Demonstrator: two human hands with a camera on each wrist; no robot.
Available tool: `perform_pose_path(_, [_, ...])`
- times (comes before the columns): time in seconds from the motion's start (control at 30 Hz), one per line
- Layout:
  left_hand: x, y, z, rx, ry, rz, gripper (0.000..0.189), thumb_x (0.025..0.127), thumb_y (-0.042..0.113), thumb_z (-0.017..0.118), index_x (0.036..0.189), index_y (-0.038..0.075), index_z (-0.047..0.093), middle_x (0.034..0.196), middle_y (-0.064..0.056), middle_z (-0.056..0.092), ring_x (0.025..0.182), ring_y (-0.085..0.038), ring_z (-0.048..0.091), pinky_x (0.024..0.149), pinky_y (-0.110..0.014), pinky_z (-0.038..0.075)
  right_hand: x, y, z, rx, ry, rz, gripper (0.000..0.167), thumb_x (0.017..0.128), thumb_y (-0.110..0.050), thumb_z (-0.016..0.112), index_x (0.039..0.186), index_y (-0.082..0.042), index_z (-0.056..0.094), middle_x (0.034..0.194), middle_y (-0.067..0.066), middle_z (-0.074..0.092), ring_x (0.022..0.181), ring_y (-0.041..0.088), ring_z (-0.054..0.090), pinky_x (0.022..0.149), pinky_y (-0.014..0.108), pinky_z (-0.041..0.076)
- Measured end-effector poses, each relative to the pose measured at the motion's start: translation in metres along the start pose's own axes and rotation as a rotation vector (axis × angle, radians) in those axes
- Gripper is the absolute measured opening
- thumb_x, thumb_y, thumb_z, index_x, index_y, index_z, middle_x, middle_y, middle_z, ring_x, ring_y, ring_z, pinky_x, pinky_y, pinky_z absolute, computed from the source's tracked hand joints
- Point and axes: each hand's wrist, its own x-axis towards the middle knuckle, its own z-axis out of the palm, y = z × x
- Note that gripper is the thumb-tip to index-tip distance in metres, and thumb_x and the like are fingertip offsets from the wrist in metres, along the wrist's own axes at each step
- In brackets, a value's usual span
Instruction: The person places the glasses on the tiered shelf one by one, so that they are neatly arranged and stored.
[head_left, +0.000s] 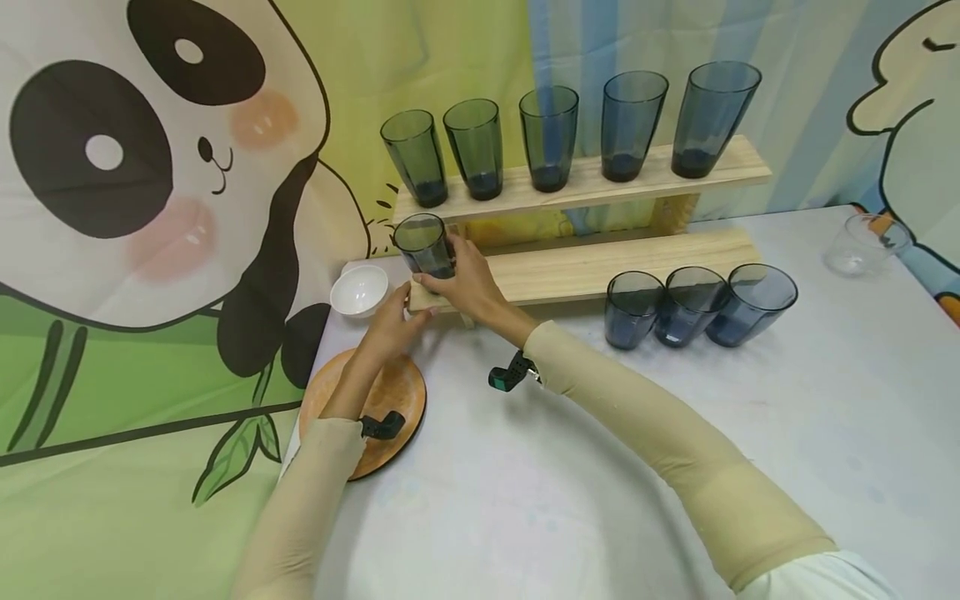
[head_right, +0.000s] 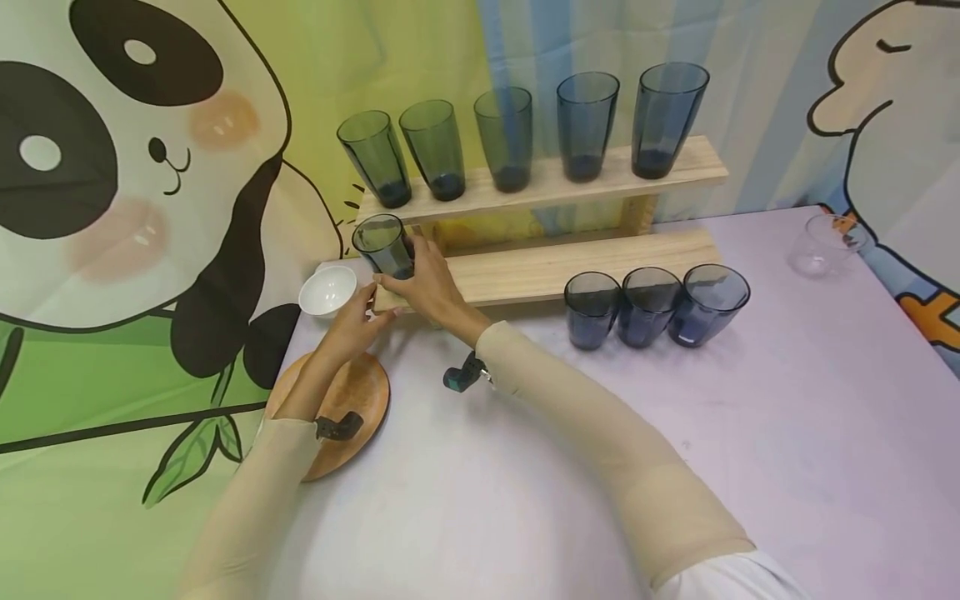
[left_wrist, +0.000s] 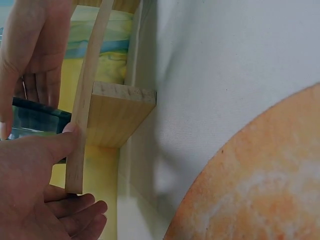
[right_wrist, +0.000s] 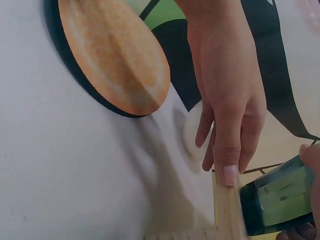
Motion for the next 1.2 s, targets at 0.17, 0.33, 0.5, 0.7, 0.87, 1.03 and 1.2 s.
perform_pose_path(0.17, [0.000,0.000,-0.001,-0.002,-0.001,-0.004,0.090,0.105,0.043,0.065,0.167,-0.001,0.018,0.168,-0.027,0.031,0.156,-0.044,0.030,0.127,-0.060,0.027,-0.007,-0.004,-0.010,-0.031,-0.039,-0.004,0.098,0.093,-0.043,0.082,0.165,-0.004,0.028,0.159,0.017,0.045,0.146,0.032,0.047,0.120,0.045,0.042])
perform_pose_path(0.33, [0.000,0.000,0.000,0.014,0.008,-0.009,0.089,0.105,0.043,0.065,0.167,-0.002,0.018,0.168,-0.027,0.031,0.156,-0.044,0.030,0.127,-0.059,0.026,-0.023,-0.015,-0.035,-0.021,-0.094,0.001,0.098,0.094,-0.044,0.081,0.165,-0.003,0.027,0.159,0.019,0.045,0.146,0.034,0.047,0.118,0.047,0.044])
perform_pose_path(0.5, [-0.002,-0.001,0.002,0.027,0.013,-0.022,0.091,0.105,0.045,0.065,0.166,-0.003,0.019,0.168,-0.027,0.032,0.156,-0.044,0.031,0.127,-0.059,0.027,-0.054,-0.031,-0.075,0.010,-0.197,0.005,0.094,0.095,-0.044,0.079,0.165,-0.005,0.029,0.164,0.017,0.042,0.149,0.031,0.045,0.121,0.045,0.043])
perform_pose_path(0.7, [-0.003,0.000,0.002,0.042,0.028,-0.005,0.091,0.104,0.047,0.066,0.166,-0.003,0.022,0.166,-0.027,0.034,0.155,-0.043,0.032,0.128,-0.058,0.027,-0.097,-0.036,-0.135,0.001,-0.186,-0.048,0.084,0.095,-0.039,0.080,0.161,-0.006,0.039,0.161,0.012,0.046,0.149,0.027,0.045,0.123,0.036,0.040])
perform_pose_path(0.87, [-0.003,0.000,0.001,0.052,0.022,0.001,0.091,0.103,0.047,0.066,0.166,-0.002,0.022,0.166,-0.026,0.035,0.156,-0.042,0.032,0.128,-0.057,0.027,-0.122,-0.024,-0.180,-0.093,-0.114,-0.048,0.080,0.096,-0.035,0.081,0.159,-0.005,0.042,0.160,0.014,0.048,0.150,0.032,0.045,0.123,0.039,0.040])
perform_pose_path(1.03, [-0.002,0.001,0.000,0.050,0.020,0.008,0.090,0.103,0.046,0.067,0.166,-0.001,0.023,0.166,-0.026,0.035,0.156,-0.042,0.032,0.128,-0.058,0.026,-0.143,-0.007,-0.222,-0.121,-0.033,0.014,0.077,0.097,-0.037,0.079,0.158,-0.005,0.043,0.160,0.014,0.048,0.151,0.032,0.043,0.124,0.041,0.039])
perform_pose_path(1.2, [0.000,0.004,0.000,0.060,0.016,0.007,0.089,0.104,0.046,0.067,0.166,-0.001,0.023,0.166,-0.026,0.035,0.156,-0.043,0.031,0.127,-0.059,0.027,-0.163,0.010,-0.263,-0.159,0.052,0.084,0.082,0.097,-0.040,0.078,0.162,-0.008,0.039,0.162,0.018,0.044,0.153,0.037,0.041,0.122,0.046,0.039])
